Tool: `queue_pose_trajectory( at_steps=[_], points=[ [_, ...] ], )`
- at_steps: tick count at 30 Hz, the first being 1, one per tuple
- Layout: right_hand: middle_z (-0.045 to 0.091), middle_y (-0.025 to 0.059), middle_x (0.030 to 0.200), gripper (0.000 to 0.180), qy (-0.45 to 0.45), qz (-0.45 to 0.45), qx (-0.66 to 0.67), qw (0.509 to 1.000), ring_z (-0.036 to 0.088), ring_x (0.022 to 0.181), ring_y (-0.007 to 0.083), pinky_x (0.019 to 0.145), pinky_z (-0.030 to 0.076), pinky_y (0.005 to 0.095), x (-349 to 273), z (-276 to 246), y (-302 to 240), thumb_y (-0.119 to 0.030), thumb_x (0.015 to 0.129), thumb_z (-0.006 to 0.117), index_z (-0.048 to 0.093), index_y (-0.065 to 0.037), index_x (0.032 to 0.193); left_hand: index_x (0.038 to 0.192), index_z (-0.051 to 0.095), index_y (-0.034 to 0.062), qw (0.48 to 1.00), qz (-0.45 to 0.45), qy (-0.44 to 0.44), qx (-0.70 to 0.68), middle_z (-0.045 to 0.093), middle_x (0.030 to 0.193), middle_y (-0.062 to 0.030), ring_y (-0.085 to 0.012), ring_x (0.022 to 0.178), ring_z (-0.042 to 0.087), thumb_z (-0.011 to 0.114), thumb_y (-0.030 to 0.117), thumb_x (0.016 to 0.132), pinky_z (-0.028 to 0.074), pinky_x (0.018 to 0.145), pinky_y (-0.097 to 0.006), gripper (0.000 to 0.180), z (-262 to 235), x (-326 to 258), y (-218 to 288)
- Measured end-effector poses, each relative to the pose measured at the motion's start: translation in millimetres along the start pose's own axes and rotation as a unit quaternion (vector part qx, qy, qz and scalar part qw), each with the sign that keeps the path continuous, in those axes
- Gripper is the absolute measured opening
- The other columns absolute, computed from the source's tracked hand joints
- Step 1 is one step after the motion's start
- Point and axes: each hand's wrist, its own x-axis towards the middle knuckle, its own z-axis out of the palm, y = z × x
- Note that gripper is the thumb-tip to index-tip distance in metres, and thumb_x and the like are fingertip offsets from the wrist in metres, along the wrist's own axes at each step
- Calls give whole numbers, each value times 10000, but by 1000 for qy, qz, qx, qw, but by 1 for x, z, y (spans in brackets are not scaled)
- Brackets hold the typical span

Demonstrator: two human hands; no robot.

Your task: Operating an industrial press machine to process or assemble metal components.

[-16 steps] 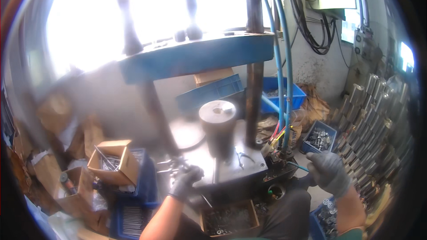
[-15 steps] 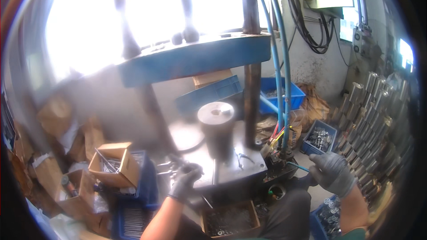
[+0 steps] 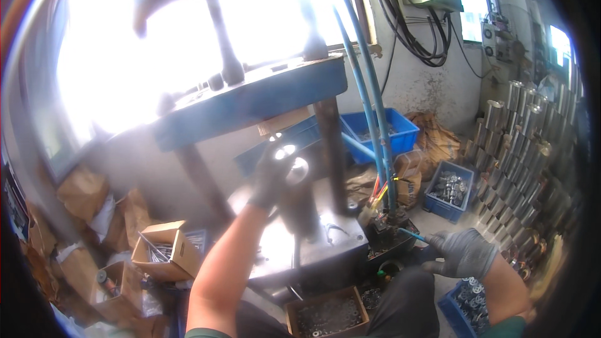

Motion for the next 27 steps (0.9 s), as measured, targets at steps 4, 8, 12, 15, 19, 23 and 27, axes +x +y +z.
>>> queue_pose_trajectory(
  at_steps=[4,8,12,15,19,23,27],
  points=[
    [742,202,1148,726,-13,16,0,1000,738,1060,371,909,584,481,0,2,2,-631,999,592,617,-48,1430,1276,672,136,987,-126,-11,-96,672,1076,34,-124,990,650,783,91,941,525,975,-360,356,10,19,-19],
    [746,189,1078,655,-11,13,-6,1000,742,1021,366,866,588,495,1,-3,-4,-582,984,621,652,-56,1373,1166,757,239,987,-9,-122,101,751,1086,110,-116,1238,610,615,241,964,382,1177,-362,247,-7,32,-54],
    [751,178,1038,590,17,5,-14,1000,746,973,367,834,588,501,-5,-1,-5,-535,965,660,675,-66,1323,1131,774,253,994,1,-97,50,773,1048,113,-109,1266,611,592,275,962,385,1215,-378,249,9,21,-48],
    [752,172,1008,550,22,1,6,1000,747,932,366,805,591,490,-2,-5,-7,-505,955,688,691,-72,1294,1122,773,244,995,18,-42,94,761,913,109,-69,1195,636,609,270,949,407,1202,-386,240,9,18,-45],
    [751,179,1008,508,37,-12,9,999,747,908,368,795,595,481,-6,-2,-6,-489,947,699,707,-74,1238,1030,781,253,989,20,-143,13,752,873,110,-52,1121,667,608,214,947,340,1243,-407,196,-12,23,-56],
    [753,178,1025,510,9,-17,27,999,753,916,363,813,599,473,-14,16,4,-480,957,672,716,-55,1236,1004,784,249,980,72,-161,88,754,883,120,-26,1144,661,591,199,955,297,1274,-414,206,-8,23,-52],
    [756,166,954,460,-27,-27,53,998,738,859,380,779,599,471,-23,27,2,-388,897,746,725,-55,1214,945,788,236,988,-96,-113,42,756,936,122,-35,1207,642,602,175,938,265,1295,-438,196,3,14,-26]
  ],
)
